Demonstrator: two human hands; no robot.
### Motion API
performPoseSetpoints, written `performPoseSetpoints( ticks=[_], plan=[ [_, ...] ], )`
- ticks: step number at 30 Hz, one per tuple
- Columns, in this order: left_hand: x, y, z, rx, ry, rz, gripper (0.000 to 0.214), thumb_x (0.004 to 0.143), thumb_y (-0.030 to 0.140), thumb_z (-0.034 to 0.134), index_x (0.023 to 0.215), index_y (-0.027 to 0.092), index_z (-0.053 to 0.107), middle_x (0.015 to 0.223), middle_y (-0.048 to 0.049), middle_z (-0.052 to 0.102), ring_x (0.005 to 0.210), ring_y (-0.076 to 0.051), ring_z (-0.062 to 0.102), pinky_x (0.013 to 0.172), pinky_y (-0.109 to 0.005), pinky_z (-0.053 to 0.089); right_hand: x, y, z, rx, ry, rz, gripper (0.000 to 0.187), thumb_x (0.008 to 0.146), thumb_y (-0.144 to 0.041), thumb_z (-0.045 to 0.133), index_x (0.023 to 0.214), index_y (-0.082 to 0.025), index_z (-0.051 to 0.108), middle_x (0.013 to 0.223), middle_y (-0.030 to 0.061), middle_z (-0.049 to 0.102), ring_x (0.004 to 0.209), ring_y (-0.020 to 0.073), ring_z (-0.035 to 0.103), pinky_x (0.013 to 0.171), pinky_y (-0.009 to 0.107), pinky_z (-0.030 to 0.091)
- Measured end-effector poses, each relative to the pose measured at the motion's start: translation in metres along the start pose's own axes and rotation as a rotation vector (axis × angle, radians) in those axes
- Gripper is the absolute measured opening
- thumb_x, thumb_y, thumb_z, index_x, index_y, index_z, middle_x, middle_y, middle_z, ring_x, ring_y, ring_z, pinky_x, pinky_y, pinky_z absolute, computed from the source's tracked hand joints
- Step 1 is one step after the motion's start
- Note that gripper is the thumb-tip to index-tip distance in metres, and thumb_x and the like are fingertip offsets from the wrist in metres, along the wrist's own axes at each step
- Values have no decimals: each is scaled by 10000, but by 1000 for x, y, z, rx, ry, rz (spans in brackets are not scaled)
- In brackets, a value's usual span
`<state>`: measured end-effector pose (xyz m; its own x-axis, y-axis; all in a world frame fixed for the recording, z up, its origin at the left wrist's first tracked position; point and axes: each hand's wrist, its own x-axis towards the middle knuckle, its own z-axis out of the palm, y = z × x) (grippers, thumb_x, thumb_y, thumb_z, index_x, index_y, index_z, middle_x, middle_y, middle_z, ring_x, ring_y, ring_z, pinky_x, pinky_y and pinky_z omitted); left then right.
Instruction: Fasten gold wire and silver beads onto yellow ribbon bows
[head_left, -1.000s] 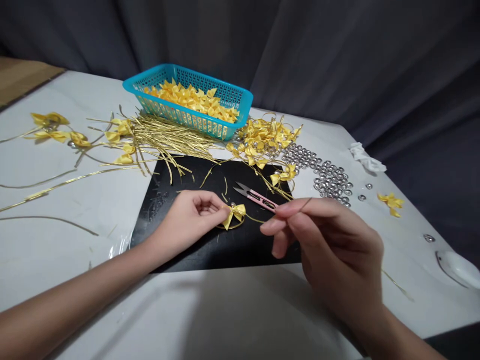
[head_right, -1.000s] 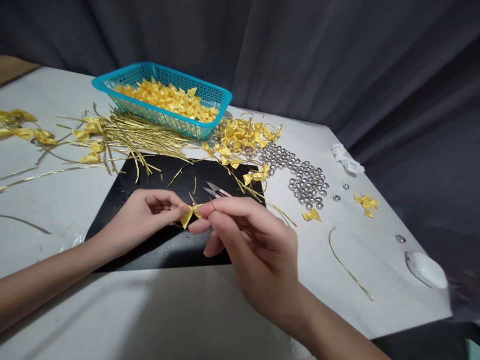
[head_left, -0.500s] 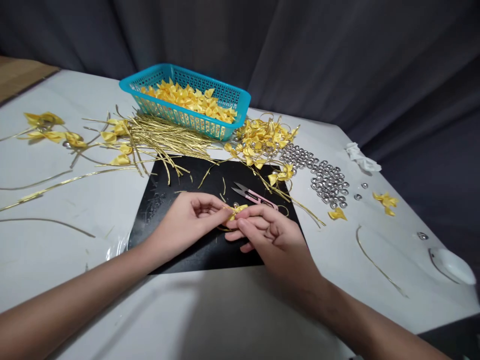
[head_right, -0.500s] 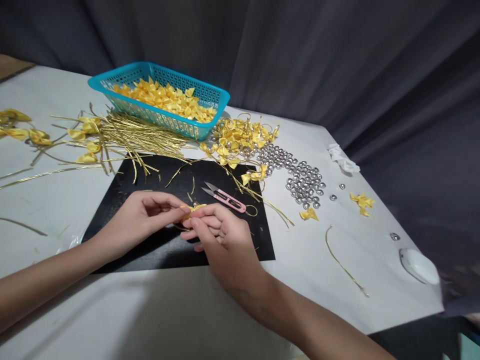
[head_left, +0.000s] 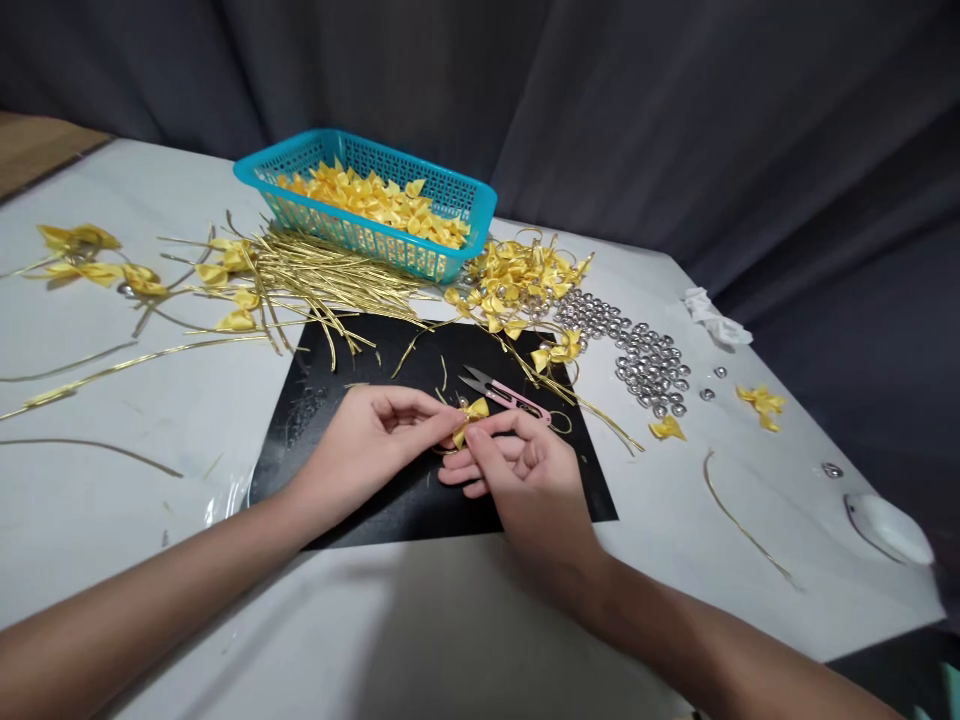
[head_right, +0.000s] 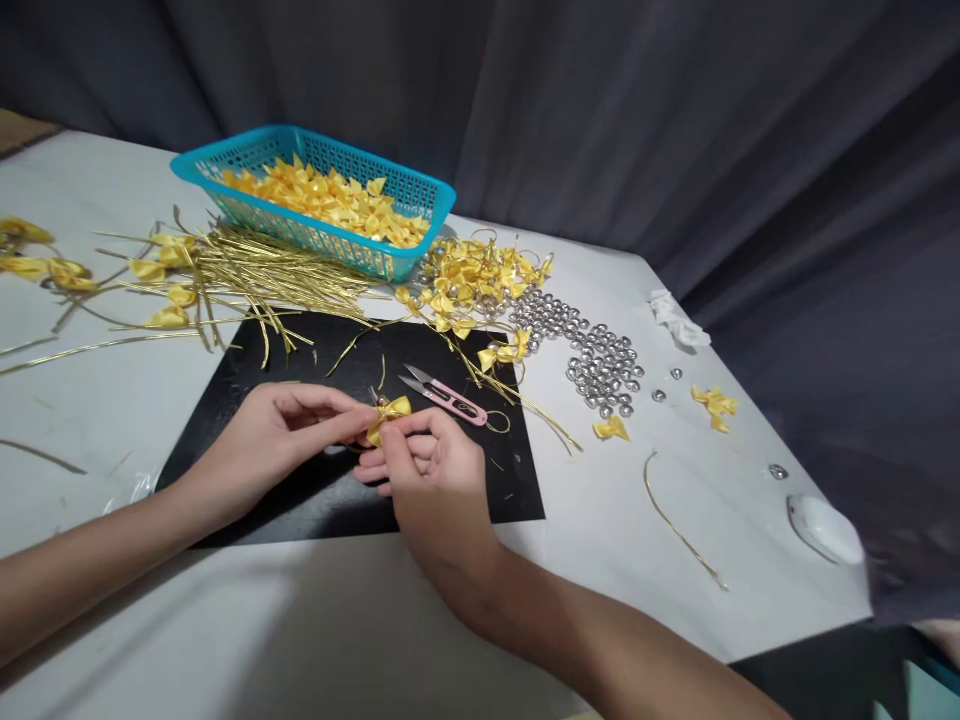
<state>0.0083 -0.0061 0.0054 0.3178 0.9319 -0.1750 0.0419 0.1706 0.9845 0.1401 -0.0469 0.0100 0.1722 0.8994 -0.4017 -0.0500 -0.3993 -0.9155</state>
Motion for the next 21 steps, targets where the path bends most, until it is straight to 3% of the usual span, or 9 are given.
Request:
performPoseSetpoints(
  ticks=[9,17,21],
  plan=[
    [0,-1,3,-29,0,-2,105,665,236,705,621,140,710,623,-13,705,572,-93,607,544,-123,468,0,3,-1,-21,-21,-78,126,739,-237,598,683,-157,518,452,-57,571,378,63,556,405,141,435],
    [1,-6,0,-44,-36,28,124,696,263,697,659,147,717,641,-12,706,585,-98,615,552,-133,476,-1,2,0,15,33,-134,119,747,-245,588,698,-158,522,456,-47,576,383,74,564,416,157,450],
    [1,-8,-2,-85,-66,-2,102,705,244,698,756,165,736,745,-15,730,654,-104,642,613,-136,493,0,2,-2,20,33,-147,117,743,-232,592,694,-155,520,459,-44,579,380,71,561,412,154,448]
  ],
)
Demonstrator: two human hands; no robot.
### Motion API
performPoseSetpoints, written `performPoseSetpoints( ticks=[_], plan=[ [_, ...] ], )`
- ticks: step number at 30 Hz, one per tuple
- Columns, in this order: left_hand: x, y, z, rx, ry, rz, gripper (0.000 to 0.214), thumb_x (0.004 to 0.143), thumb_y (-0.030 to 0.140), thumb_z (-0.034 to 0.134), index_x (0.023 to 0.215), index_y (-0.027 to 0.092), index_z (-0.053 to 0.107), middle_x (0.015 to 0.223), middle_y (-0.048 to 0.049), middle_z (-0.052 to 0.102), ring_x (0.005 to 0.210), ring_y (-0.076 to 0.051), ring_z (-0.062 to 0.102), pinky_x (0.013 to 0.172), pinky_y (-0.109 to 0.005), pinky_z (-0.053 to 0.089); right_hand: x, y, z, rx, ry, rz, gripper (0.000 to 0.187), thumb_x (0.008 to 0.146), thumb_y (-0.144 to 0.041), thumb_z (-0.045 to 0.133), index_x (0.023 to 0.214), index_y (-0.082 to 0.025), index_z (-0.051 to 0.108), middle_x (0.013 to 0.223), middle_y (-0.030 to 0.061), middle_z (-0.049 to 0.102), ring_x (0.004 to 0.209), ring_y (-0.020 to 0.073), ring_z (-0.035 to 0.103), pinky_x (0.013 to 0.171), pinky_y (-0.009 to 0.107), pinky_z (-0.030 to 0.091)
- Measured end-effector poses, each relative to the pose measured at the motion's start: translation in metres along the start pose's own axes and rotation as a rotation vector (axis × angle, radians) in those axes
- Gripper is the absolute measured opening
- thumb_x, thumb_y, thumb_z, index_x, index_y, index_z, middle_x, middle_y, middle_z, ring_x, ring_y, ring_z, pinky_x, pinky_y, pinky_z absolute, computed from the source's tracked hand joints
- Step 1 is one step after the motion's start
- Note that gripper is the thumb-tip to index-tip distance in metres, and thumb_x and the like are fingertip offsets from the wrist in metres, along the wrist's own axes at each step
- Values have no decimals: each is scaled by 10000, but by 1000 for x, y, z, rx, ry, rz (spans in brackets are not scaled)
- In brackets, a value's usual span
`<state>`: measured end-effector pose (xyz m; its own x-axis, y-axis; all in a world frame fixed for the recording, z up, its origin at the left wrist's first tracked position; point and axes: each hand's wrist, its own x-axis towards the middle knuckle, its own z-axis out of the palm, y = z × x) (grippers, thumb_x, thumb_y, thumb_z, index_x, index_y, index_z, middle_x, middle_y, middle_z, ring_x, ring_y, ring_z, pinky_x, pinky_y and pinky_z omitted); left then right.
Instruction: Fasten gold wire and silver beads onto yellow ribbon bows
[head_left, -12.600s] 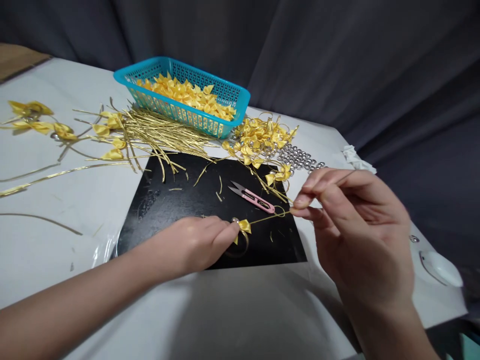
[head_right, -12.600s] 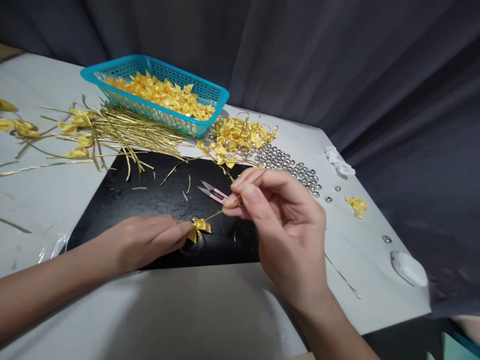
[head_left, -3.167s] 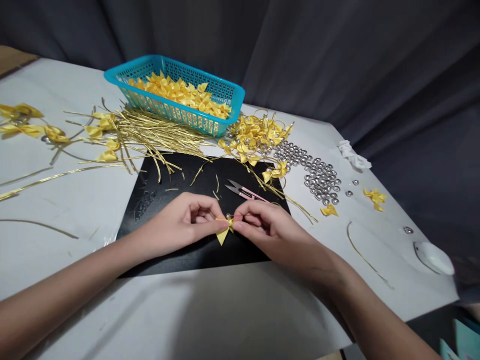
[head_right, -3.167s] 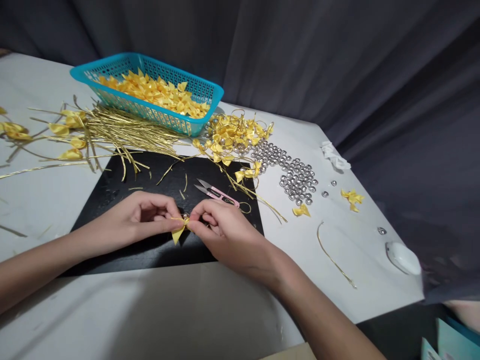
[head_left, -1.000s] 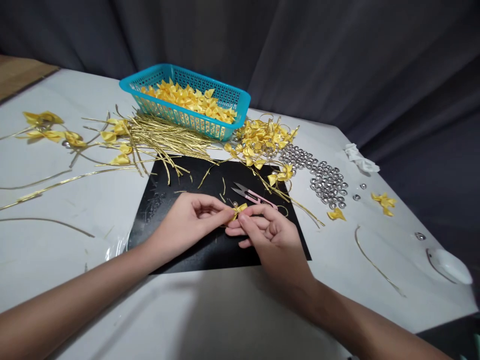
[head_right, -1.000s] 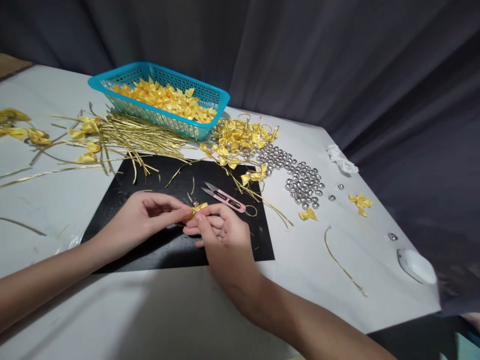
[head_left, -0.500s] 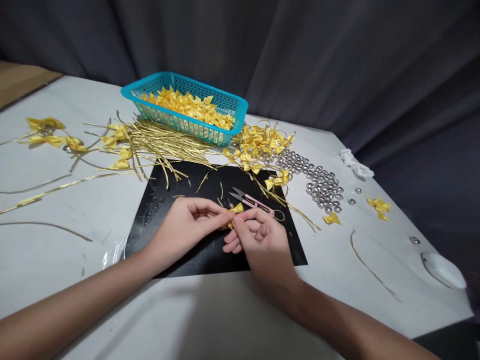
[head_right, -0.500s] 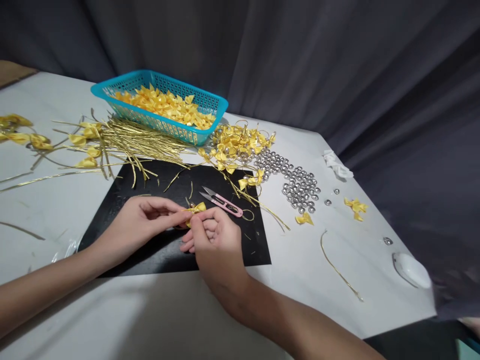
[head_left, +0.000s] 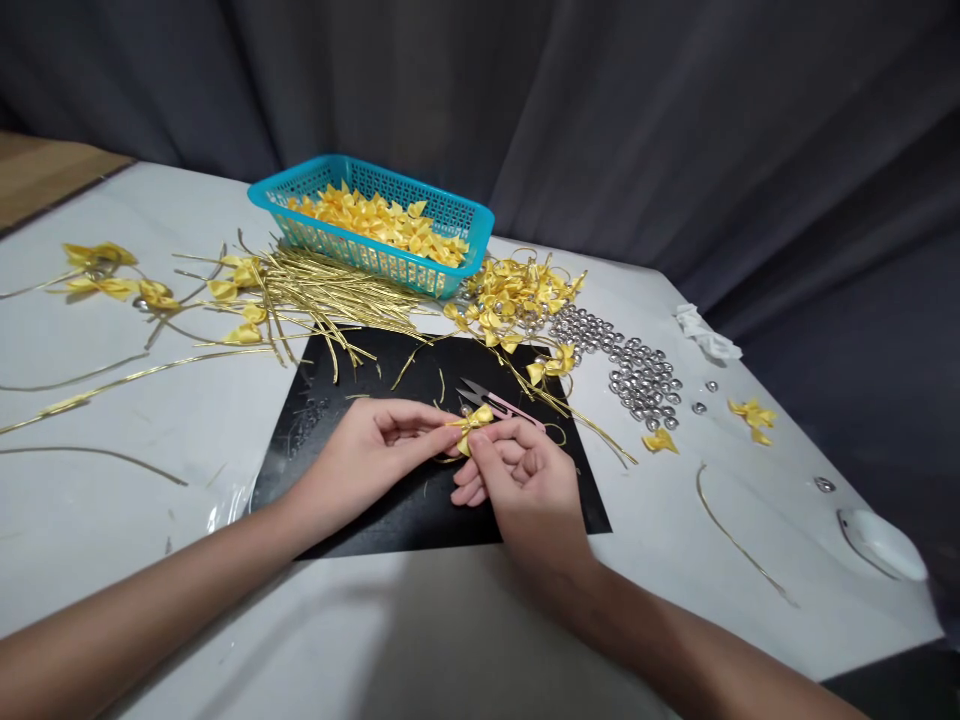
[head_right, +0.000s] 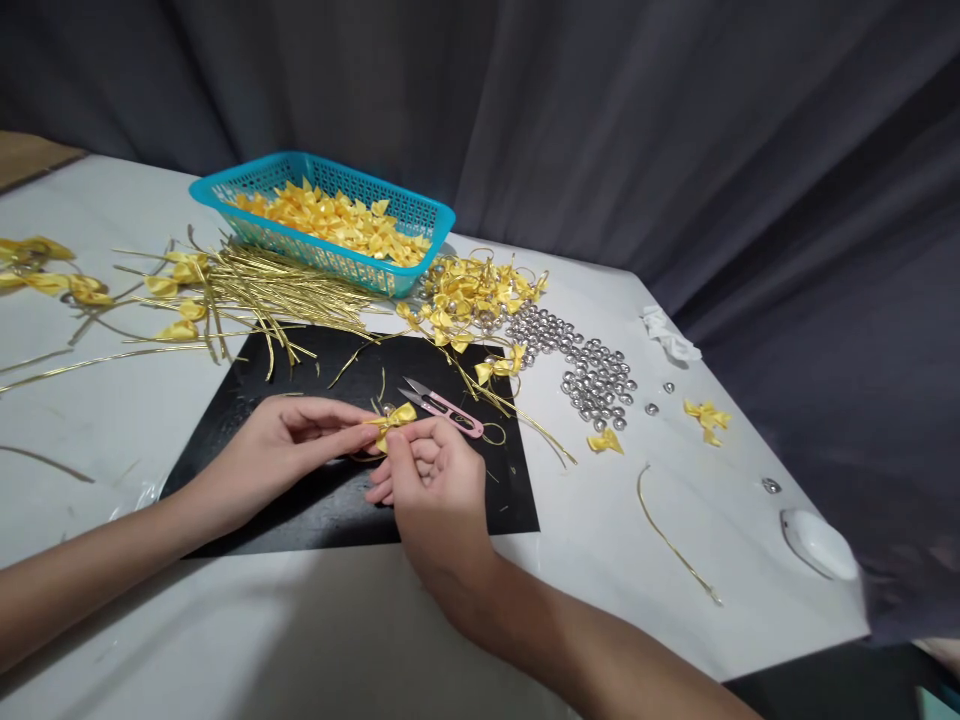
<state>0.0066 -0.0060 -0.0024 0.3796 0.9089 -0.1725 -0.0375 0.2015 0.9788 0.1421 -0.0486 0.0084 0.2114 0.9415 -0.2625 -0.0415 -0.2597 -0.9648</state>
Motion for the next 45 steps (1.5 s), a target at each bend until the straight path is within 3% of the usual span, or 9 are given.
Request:
performPoseSetpoints(
  ticks=[7,12,16,22,28,33,38,42,45],
  plan=[
    [1,9,3,-67,-54,-127,59,698,167,694,746,147,721,701,-6,722,621,-76,632,573,-99,470,1,0,-2,-10,6,34,122,730,-212,600,666,-155,513,458,-53,572,374,60,549,399,140,435],
    [1,10,6,-56,-32,-101,86,713,221,685,682,143,706,662,-3,703,616,-76,610,570,-101,457,-1,-2,-1,-36,5,35,114,734,-211,590,668,-156,515,449,-58,561,372,55,543,399,133,428],
    [0,5,11,9,22,-46,140,721,264,673,685,131,695,646,-8,683,591,-79,578,557,-120,446,0,0,0,-57,3,22,132,727,-238,605,671,-157,517,469,-53,567,385,57,550,408,135,430],
    [-3,3,12,30,237,45,183,690,303,697,696,122,666,642,-13,661,605,-101,582,575,-152,458,6,2,-9,-116,-101,13,191,769,-342,580,793,-157,534,557,-18,625,423,84,589,439,167,457],
    [-4,1,9,120,252,82,250,709,373,681,719,124,658,667,-31,659,626,-128,591,597,-194,462,14,-5,-22,-211,-127,25,209,713,-322,643,796,-137,593,695,41,677,408,88,593,400,166,435],
    [-5,5,12,147,234,68,252,690,377,692,697,127,658,605,-19,639,571,-119,574,545,-184,450,15,-3,-25,-298,-80,-133,149,694,-279,667,748,-141,670,690,35,660,429,88,574,390,180,401],
    [-5,8,15,139,217,53,287,652,407,714,679,128,656,571,-14,628,547,-116,568,517,-178,449,9,-5,-20,-368,68,-369,68,713,-216,648,719,-171,699,743,24,657,444,47,420,417,193,357],
    [-5,5,13,175,215,70,245,696,367,677,682,123,658,582,-18,629,535,-109,556,507,-175,436,9,-6,-20,-380,60,-382,67,714,-200,647,704,-180,710,733,23,641,493,69,433,445,215,342],
    [-4,4,12,177,227,73,219,709,338,662,697,120,662,593,-18,629,540,-103,550,507,-168,425,15,-6,-23,-384,48,-376,46,663,-227,692,680,-200,725,769,38,606,674,129,520,511,228,369]
  ],
)
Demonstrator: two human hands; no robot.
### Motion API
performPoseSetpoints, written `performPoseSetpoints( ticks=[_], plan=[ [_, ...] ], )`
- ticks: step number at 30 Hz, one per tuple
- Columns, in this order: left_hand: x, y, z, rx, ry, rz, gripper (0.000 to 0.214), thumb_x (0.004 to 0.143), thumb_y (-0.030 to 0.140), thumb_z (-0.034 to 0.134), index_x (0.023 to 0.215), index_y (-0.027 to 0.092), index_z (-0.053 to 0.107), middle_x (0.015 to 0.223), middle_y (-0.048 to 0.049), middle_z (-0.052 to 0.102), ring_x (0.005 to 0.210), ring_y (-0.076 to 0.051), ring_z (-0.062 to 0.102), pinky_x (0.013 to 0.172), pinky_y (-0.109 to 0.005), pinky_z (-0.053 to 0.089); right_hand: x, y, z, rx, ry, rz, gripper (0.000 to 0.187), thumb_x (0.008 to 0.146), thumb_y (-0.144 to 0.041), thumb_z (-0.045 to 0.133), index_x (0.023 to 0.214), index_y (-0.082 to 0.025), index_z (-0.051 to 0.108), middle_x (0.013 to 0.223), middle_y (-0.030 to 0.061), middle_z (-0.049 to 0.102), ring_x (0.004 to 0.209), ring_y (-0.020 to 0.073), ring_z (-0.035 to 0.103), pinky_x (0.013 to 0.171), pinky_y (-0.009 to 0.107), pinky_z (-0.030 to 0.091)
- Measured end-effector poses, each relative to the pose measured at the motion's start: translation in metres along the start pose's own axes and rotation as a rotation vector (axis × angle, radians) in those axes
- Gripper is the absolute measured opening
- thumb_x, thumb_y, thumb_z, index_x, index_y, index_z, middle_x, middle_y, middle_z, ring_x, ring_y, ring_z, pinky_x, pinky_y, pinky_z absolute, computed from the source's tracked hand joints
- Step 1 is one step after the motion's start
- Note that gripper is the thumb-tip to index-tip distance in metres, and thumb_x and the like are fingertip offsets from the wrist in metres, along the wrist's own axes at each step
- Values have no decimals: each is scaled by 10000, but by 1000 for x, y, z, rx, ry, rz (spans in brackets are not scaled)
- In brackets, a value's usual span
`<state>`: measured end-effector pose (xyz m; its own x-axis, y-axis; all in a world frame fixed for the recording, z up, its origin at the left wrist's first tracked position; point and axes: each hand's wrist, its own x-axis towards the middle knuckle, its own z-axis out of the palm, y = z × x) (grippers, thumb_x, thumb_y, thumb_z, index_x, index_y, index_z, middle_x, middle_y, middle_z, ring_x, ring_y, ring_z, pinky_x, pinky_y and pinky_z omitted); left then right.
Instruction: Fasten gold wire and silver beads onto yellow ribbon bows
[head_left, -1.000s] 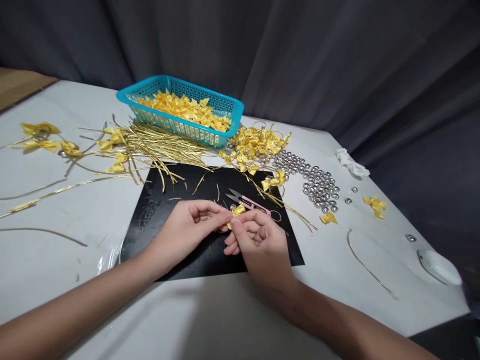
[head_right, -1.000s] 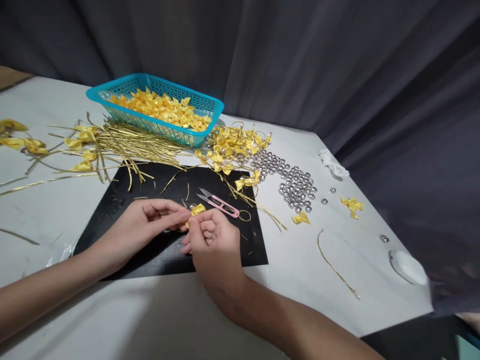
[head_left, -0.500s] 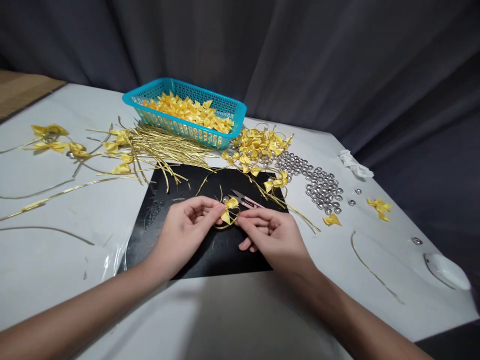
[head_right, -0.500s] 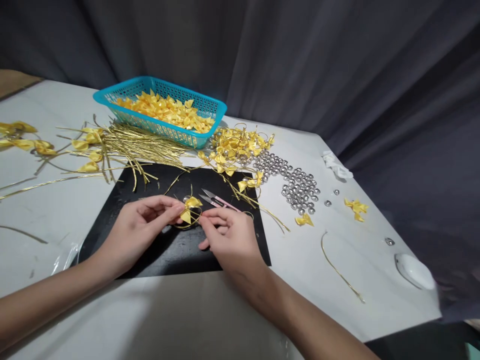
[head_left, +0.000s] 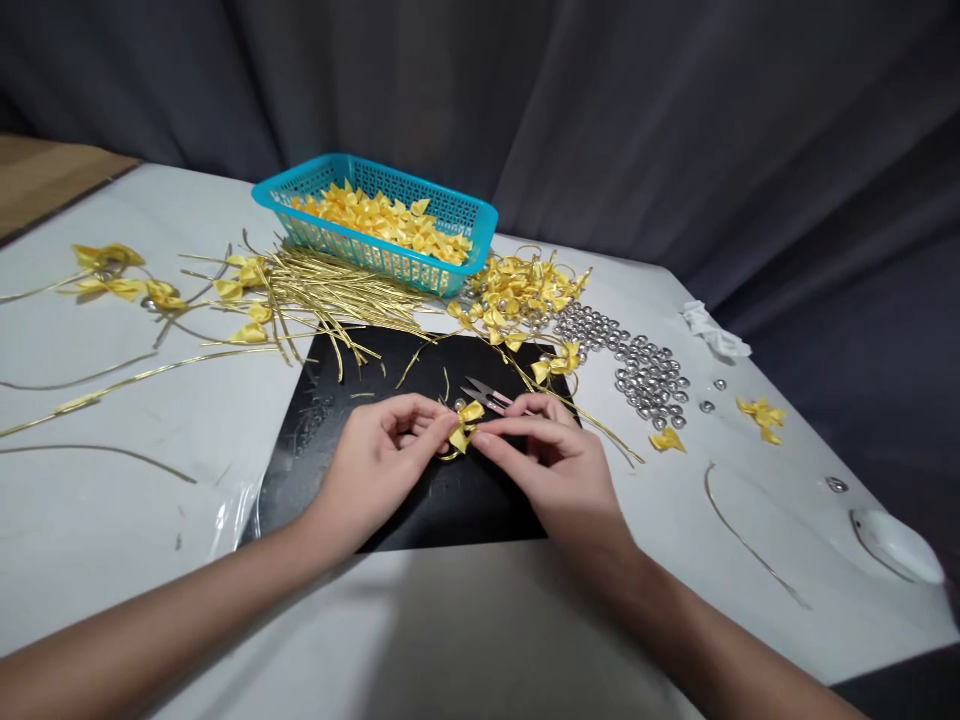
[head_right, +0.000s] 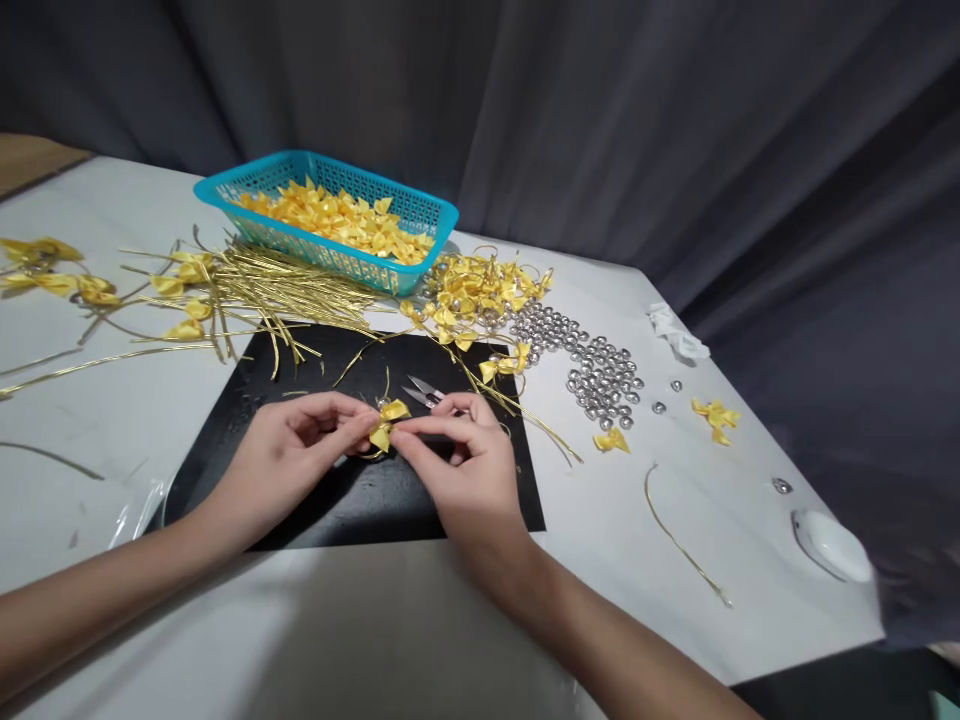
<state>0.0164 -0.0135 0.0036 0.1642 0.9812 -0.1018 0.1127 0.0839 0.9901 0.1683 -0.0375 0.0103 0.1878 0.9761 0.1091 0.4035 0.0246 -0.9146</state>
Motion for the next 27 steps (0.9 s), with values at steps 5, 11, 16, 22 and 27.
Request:
performPoseSetpoints(
  ticks=[5,11,16,22,27],
  plan=[
    [1,3,0,-9,36,-21,217,678,334,675,661,118,653,574,-17,616,524,-103,530,492,-174,410,8,-3,-7,23,-174,44,96,673,-250,655,623,-169,643,725,20,563,589,100,468,505,224,353],
    [0,3,0,18,46,-20,211,699,322,645,668,113,643,565,-10,590,524,-101,509,479,-174,384,2,-11,-17,-224,-219,-254,69,792,-235,566,746,-202,606,585,-16,531,458,83,408,437,219,323],
    [-2,-4,1,95,-137,41,232,753,327,593,686,110,637,614,-22,601,564,-109,504,522,-183,394,2,-11,-20,-268,-294,-465,92,837,-191,518,801,-208,602,789,32,616,651,118,542,537,220,411],
    [-3,-6,2,171,-306,99,239,793,294,525,674,115,628,597,-6,564,548,-101,462,502,-180,356,3,-15,-17,-103,-391,-131,84,832,-236,520,784,-194,574,564,-43,460,442,67,348,423,190,296],
    [-3,-8,1,280,-431,148,292,812,312,506,643,107,627,535,19,479,500,-81,377,450,-176,280,8,-11,-19,-178,-408,-232,89,801,-208,558,750,-175,623,635,-18,522,468,54,351,424,184,270]
  ],
)
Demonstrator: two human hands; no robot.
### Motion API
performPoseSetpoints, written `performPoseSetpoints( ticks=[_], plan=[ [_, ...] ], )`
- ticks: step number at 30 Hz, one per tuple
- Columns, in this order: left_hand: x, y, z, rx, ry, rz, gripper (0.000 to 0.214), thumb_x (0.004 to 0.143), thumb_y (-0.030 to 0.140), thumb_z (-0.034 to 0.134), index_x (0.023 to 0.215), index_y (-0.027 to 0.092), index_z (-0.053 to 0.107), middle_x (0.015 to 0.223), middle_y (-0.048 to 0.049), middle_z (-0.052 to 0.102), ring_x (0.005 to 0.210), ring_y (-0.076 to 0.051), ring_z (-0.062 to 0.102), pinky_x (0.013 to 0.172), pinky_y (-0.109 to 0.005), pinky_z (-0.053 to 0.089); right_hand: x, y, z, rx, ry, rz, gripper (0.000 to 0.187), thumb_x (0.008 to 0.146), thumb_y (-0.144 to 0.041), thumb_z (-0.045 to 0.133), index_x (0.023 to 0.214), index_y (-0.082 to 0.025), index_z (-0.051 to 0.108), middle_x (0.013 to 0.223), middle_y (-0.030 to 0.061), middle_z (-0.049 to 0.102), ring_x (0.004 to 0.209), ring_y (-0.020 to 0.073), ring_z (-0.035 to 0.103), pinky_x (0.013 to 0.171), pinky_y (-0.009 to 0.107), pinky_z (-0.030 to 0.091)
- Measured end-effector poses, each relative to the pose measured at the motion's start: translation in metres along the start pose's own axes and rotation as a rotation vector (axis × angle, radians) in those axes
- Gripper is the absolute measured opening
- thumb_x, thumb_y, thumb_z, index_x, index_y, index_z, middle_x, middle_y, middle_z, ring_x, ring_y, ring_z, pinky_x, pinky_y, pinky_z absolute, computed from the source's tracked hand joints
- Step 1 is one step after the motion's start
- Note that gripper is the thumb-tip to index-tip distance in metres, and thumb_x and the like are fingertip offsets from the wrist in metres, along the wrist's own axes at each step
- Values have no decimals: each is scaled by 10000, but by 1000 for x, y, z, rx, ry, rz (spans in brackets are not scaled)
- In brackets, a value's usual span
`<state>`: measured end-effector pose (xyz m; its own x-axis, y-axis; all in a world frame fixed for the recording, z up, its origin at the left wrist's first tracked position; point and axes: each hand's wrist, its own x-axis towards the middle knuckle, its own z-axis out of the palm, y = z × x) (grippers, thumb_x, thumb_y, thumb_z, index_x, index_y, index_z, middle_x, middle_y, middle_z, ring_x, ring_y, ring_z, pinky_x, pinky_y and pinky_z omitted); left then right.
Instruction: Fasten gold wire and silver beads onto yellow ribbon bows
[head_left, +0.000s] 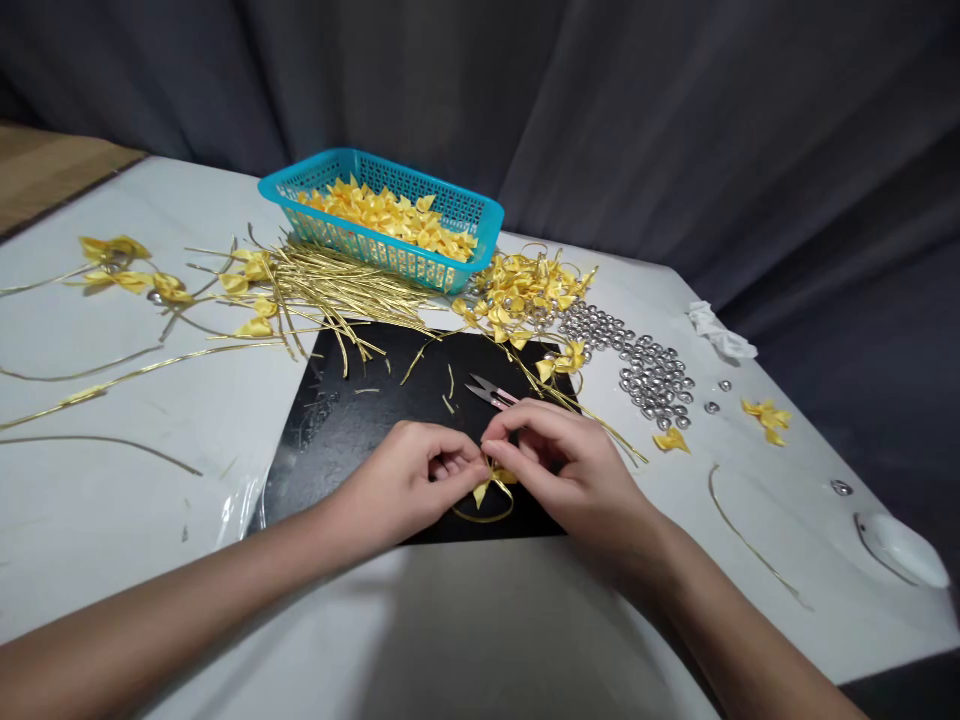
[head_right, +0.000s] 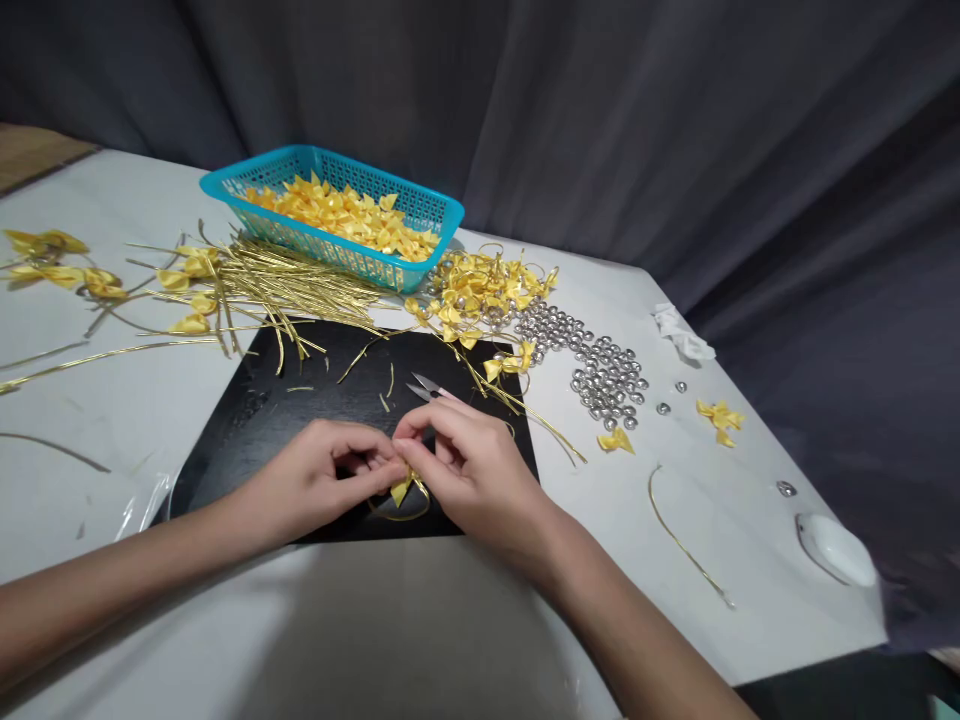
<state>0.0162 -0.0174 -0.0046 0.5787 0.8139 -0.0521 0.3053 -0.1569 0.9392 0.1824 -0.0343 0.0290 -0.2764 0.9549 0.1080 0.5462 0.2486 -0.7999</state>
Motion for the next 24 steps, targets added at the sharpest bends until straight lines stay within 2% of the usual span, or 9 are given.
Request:
performPoseSetpoints(
  ticks=[3,6,9,12,16,21,24],
  plan=[
    [-1,-2,0,31,-48,4,270,815,288,498,692,103,650,558,11,507,510,-85,386,462,-180,292,2,1,-1,41,-11,51,92,781,-210,570,720,-176,630,583,-25,502,460,55,337,396,173,244],
    [0,-1,0,34,-67,-10,263,815,282,499,690,106,650,577,1,533,525,-92,407,474,-182,303,4,-2,0,212,-14,225,104,756,-240,595,678,-172,609,478,-60,404,418,49,305,369,164,215],
    [0,2,0,44,-86,-28,266,811,287,505,675,108,645,571,0,531,524,-95,410,473,-184,299,6,-5,0,348,-65,403,132,744,-266,603,659,-167,584,435,-76,416,361,36,287,341,162,194],
    [-1,3,0,56,-109,-38,256,808,290,510,702,110,657,588,-8,550,524,-98,416,474,-189,297,7,-5,0,399,-91,509,118,738,-256,611,668,-166,581,416,-84,428,335,29,288,319,155,178],
    [-2,2,1,21,-108,-47,243,801,290,519,707,114,659,587,-5,546,526,-95,419,477,-184,303,7,-1,2,461,-82,563,121,743,-231,608,655,-170,553,401,-102,399,305,21,288,295,144,185],
    [0,3,0,-110,6,-103,257,786,331,542,706,109,643,578,4,529,512,-86,413,456,-171,308,5,-4,1,595,0,560,184,748,-321,623,733,-167,524,467,-110,412,289,1,261,288,132,234],
    [1,6,-2,-162,59,-126,245,770,318,558,688,98,630,575,1,540,511,-83,425,455,-166,317,4,-9,-5,675,-55,555,270,703,-376,679,737,-159,523,467,-112,411,293,-10,240,289,126,232]
  ],
)
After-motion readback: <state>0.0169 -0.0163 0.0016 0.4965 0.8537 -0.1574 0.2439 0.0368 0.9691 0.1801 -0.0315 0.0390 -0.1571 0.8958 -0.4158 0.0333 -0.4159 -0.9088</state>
